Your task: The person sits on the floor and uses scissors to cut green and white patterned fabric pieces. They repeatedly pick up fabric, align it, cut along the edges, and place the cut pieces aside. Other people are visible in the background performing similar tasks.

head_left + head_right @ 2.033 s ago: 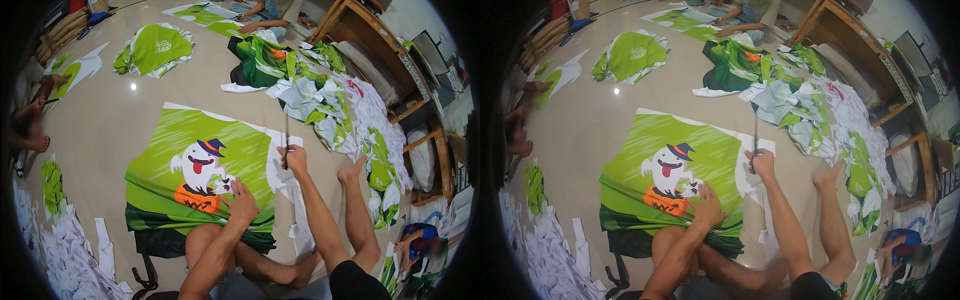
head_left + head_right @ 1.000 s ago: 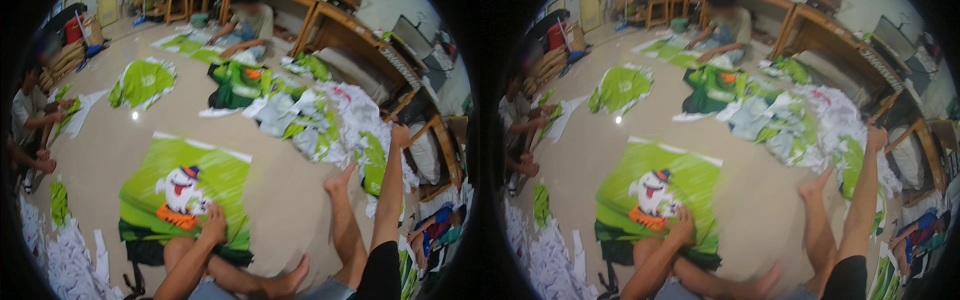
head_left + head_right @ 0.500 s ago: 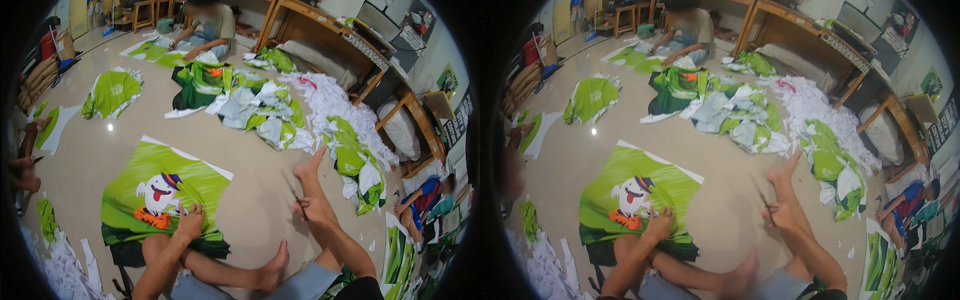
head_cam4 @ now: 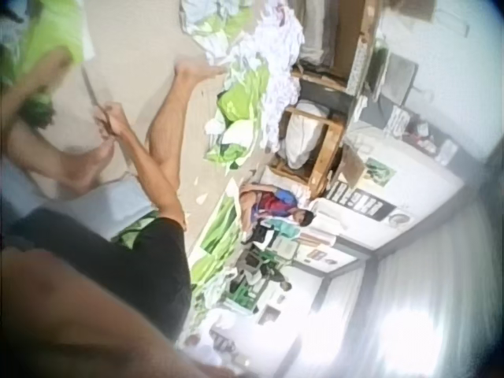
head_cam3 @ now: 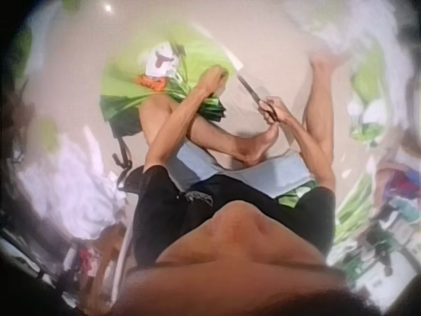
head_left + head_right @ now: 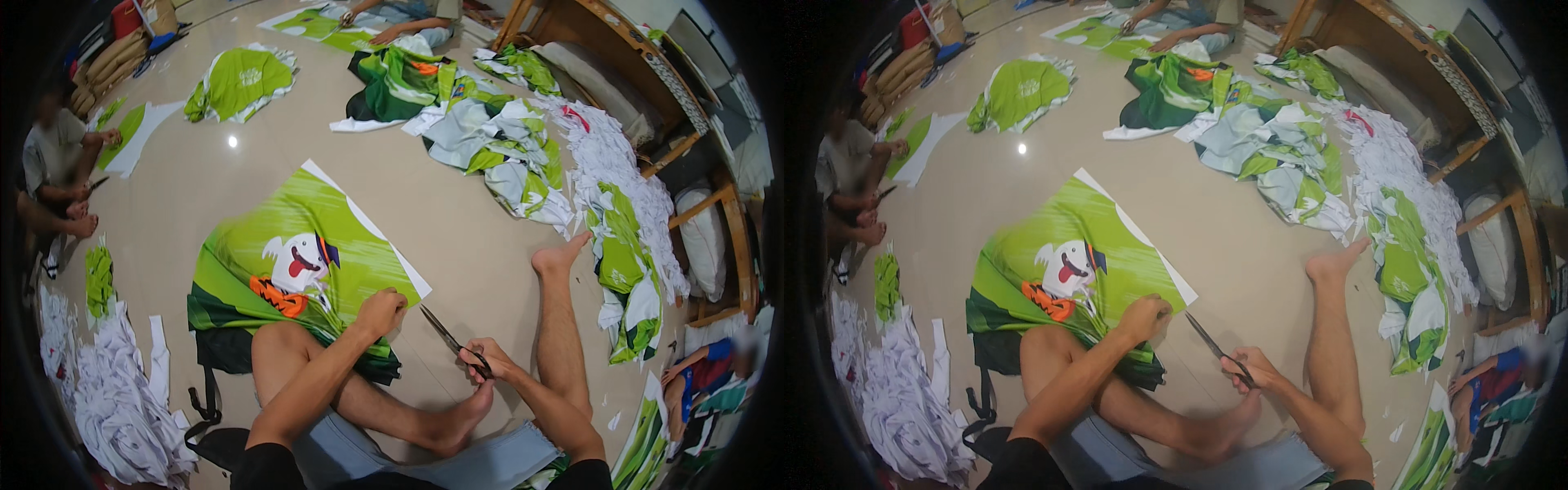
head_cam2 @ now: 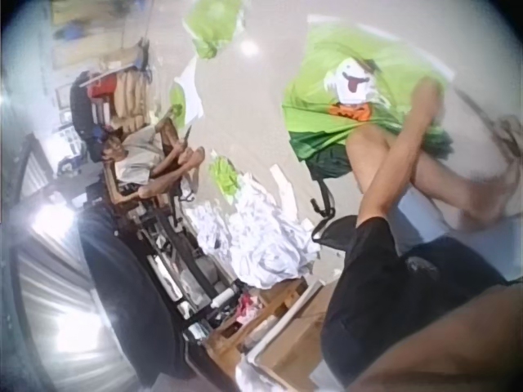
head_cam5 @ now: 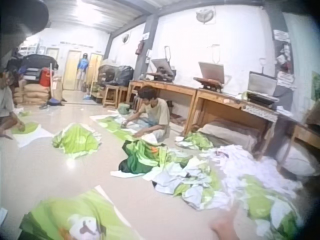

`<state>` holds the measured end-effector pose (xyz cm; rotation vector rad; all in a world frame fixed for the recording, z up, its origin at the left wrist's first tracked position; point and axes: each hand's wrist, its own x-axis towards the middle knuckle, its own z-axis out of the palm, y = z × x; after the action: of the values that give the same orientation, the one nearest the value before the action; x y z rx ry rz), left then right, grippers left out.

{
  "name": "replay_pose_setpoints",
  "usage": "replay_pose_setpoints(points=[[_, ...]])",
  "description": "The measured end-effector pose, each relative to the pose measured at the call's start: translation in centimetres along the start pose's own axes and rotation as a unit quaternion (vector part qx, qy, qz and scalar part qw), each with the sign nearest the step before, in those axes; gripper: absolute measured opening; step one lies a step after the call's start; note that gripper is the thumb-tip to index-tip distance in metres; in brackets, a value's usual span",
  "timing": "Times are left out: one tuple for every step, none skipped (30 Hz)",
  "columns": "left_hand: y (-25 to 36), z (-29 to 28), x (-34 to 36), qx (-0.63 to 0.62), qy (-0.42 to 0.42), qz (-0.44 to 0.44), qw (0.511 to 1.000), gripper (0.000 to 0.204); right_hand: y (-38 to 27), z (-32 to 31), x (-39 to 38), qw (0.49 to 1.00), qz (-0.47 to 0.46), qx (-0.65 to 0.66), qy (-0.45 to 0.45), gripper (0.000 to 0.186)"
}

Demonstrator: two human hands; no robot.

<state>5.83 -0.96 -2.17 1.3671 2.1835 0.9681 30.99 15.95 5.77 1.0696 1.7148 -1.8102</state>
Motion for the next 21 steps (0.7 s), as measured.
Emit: replay_pose_setpoints(points=[[0.0,0.3,0.4,0.006,0.006,0.005,1.000,0.011,-0.2,0.3,0.5,1.000,-0.003,0.005,0.003,0.050],[0.1,0.5,0.5,0.012,0.013,0.010,1.000,0.011,-0.4,0.4,0.9,1.000,-0.005,0.010,0.006,0.048],[0.0,0.7,0.2,0.005,0.014,0.015,1.000,0.010,-0.3,0.7,1.2,1.000,-0.008,0.015,0.009,0.047],[0.0,0.6,0.2,0.001,0.016,0.022,1.000,0.010,-0.2,1.0,1.6,0.999,-0.014,0.029,0.021,0.045],[0.0,0.6,0.1,-0.004,0.019,0.030,0.999,0.010,-0.1,1.3,2.2,0.998,-0.019,0.044,0.032,0.044],[0.0,0.6,0.1,-0.003,0.020,0.028,0.999,0.010,0.1,1.4,2.6,0.997,-0.025,0.059,0.044,0.042],[0.1,0.5,0.1,-0.001,0.021,0.025,0.999,0.009,0.0,1.4,3.0,0.997,-0.024,0.052,0.044,0.042],[0.2,0.4,0.2,0.000,0.023,0.023,0.999,0.009,-0.3,1.3,3.5,0.998,-0.024,0.046,0.045,0.041],[0.2,0.4,0.2,-0.002,0.021,0.022,1.000,0.009,-0.4,1.3,3.8,0.998,-0.023,0.041,0.046,0.041],[0.2,0.4,0.3,-0.003,0.020,0.023,1.000,0.010,-0.4,1.3,4.0,0.998,-0.024,0.041,0.045,0.041],[0.1,0.3,0.3,-0.003,0.018,0.023,1.000,0.010,-0.4,1.4,4.2,0.998,-0.025,0.041,0.044,0.042],[0.1,0.3,0.4,-0.001,0.008,0.018,1.000,0.010,-0.3,1.4,4.4,0.998,-0.026,0.042,0.043,0.042],[0.0,0.2,0.4,0.002,-0.001,0.013,1.000,0.011,-0.2,1.4,4.6,0.998,-0.025,0.035,0.047,0.043],[-0.1,0.1,0.4,0.005,-0.010,0.009,1.000,0.013,0.1,1.4,4.8,0.998,-0.025,0.027,0.051,0.044],[-0.1,0.1,0.4,0.003,-0.010,0.006,1.000,0.013,0.3,1.4,4.9,0.998,-0.024,0.020,0.055,0.045],[0.0,0.1,0.4,0.002,-0.009,0.003,1.000,0.013,0.2,1.5,4.9,0.998,-0.023,0.005,0.060,0.045],[0.0,0.1,0.4,0.001,-0.008,0.000,1.000,0.013,0.0,1.7,4.9,0.998,-0.022,-0.011,0.065,0.046],[0.0,0.2,0.4,-0.002,-0.007,-0.001,1.000,0.013,0.0,1.8,4.8,0.997,-0.021,-0.026,0.070,0.047],[0.0,0.2,0.4,-0.005,-0.005,-0.002,1.000,0.014,-0.1,1.6,4.8,0.998,-0.018,0.000,0.061,0.047],[0.0,0.2,0.5,-0.009,-0.003,-0.002,1.000,0.014,-0.3,1.4,4.8,0.998,-0.015,0.025,0.051,0.047],[0.0,0.3,0.4,-0.010,-0.003,-0.002,1.000,0.014,-0.5,1.3,4.8,0.998,-0.012,0.051,0.042,0.047]])
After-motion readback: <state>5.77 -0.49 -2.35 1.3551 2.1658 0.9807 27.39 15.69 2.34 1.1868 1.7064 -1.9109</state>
